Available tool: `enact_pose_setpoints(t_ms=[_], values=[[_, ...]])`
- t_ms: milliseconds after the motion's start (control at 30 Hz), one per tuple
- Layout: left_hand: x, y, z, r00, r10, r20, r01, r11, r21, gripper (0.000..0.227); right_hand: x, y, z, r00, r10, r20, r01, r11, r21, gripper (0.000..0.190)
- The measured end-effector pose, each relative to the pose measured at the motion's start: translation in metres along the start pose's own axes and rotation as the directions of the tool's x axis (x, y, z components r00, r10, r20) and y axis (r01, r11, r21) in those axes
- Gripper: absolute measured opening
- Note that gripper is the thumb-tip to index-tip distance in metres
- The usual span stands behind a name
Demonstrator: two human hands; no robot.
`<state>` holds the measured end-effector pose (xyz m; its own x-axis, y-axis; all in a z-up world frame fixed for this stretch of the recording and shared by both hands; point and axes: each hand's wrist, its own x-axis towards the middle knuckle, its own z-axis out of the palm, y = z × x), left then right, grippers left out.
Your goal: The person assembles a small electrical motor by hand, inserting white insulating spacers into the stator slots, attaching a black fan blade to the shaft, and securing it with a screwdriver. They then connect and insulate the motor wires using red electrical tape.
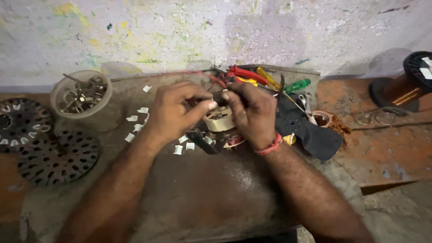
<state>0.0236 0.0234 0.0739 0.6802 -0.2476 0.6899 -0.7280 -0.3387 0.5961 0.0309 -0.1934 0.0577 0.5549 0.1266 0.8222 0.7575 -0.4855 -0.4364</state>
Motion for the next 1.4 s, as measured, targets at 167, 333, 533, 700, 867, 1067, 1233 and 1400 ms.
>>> enact_pose_setpoints(t_ms=[167, 333, 533, 700, 867, 1067, 1233, 1400], values=[[-0.062, -0.008, -0.012, 0.938, -0.054, -0.342, 0.083, 0.994, 0.072, 0.015, 0.003, -0.003, -0.003, 0.992, -0.073, 0.1, 0.074, 0.997, -0.001, 0.02], [-0.121, -0.007, -0.005, 0.886, -0.381, -0.264, 0.398, 0.917, 0.012, 0.018, 0.001, -0.005, -0.001, 0.991, -0.019, 0.136, 0.015, 0.999, 0.029, 0.02], [-0.157, 0.008, 0.004, 0.897, -0.415, -0.15, 0.424, 0.905, 0.031, 0.02, -0.001, -0.004, -0.005, 0.989, -0.052, 0.14, 0.05, 0.999, 0.02, 0.023], [-0.184, 0.016, 0.005, 0.91, -0.403, -0.095, 0.408, 0.912, 0.043, 0.023, -0.002, -0.006, -0.002, 0.987, -0.099, 0.126, 0.101, 0.995, -0.012, 0.024], [-0.201, 0.022, 0.016, 0.899, -0.437, 0.011, 0.436, 0.899, 0.049, 0.025, -0.002, -0.001, -0.004, 0.99, -0.08, 0.117, 0.085, 0.995, -0.046, 0.026], [-0.209, 0.029, 0.022, 0.852, -0.487, 0.194, 0.486, 0.872, 0.056, 0.028, -0.003, -0.01, -0.011, 0.989, -0.069, 0.132, 0.061, 0.996, 0.068, 0.036], [-0.212, 0.043, 0.02, 0.794, -0.497, 0.35, 0.515, 0.856, 0.046, 0.031, -0.005, 0.003, -0.028, 0.966, -0.23, -0.117, 0.216, 0.968, -0.126, 0.033], [-0.233, 0.071, 0.004, 0.801, -0.426, 0.421, 0.462, 0.887, 0.018, 0.033, 0.003, 0.051, -0.053, 0.917, -0.098, -0.387, 0.013, 0.977, -0.215, 0.023]])
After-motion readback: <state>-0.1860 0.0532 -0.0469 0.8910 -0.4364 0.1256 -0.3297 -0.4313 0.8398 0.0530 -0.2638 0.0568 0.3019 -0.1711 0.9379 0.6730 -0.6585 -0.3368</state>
